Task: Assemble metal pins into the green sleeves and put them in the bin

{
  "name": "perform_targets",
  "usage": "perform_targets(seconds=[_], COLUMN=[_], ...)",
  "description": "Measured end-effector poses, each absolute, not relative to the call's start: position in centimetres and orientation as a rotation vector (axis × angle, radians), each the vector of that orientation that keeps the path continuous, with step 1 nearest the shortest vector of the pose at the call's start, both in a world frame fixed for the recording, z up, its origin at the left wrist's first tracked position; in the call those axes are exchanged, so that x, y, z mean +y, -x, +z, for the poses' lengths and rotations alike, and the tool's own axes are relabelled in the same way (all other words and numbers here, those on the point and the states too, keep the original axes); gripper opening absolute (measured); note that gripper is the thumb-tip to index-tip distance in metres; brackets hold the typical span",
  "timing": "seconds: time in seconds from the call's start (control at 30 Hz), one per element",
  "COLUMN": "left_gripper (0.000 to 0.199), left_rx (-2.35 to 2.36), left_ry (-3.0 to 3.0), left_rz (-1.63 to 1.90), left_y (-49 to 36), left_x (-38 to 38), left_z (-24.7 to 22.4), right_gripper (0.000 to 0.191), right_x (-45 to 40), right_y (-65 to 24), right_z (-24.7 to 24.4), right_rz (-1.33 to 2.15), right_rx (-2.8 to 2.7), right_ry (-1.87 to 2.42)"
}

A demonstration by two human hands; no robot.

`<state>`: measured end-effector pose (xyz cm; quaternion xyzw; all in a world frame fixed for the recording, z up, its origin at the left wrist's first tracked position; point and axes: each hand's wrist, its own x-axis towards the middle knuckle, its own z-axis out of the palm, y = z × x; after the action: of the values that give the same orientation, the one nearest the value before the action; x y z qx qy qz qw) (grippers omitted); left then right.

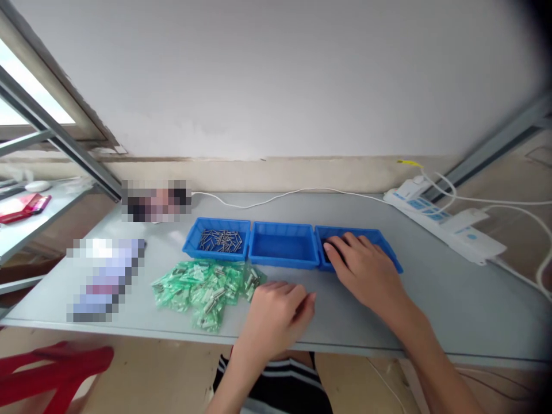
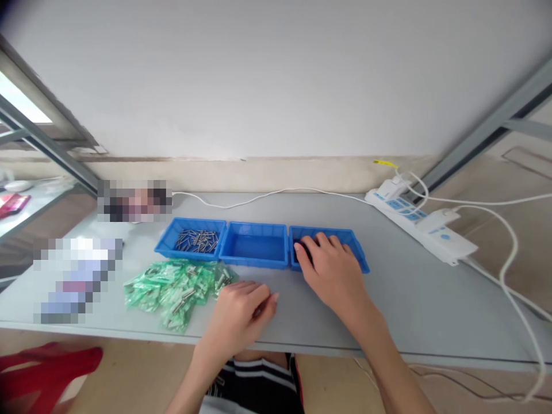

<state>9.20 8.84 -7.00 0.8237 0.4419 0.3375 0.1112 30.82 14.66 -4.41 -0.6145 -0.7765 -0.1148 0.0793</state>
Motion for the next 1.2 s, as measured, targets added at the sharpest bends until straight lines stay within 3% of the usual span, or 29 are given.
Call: perform_targets(seconds=[0.53,0.8,1.2], left_gripper=[0.037,0.038,0.037], left_rx=[1.277,1.277,1.29], left_ry=[-2.449,-2.437,-2.435], left_rz=[0.977,0.983,0.97], left_y=[-9.0,-8.8,-8.7], left_x=[8.8,9.0,8.9], left_z=[-7.2,-7.3,-7.3], right_gripper=[0.042,0.043,0.039], right_x=[15.3,16.4,19.5], right_y=[-31.1,-31.3,-32.8], right_z=[-3.8,-2.5,-2.3], right_rz=[-0.036,0.334,0.706], right_rx=[-2.352,-2.383,-2.445], right_ry=[1.968,2.051,1.853])
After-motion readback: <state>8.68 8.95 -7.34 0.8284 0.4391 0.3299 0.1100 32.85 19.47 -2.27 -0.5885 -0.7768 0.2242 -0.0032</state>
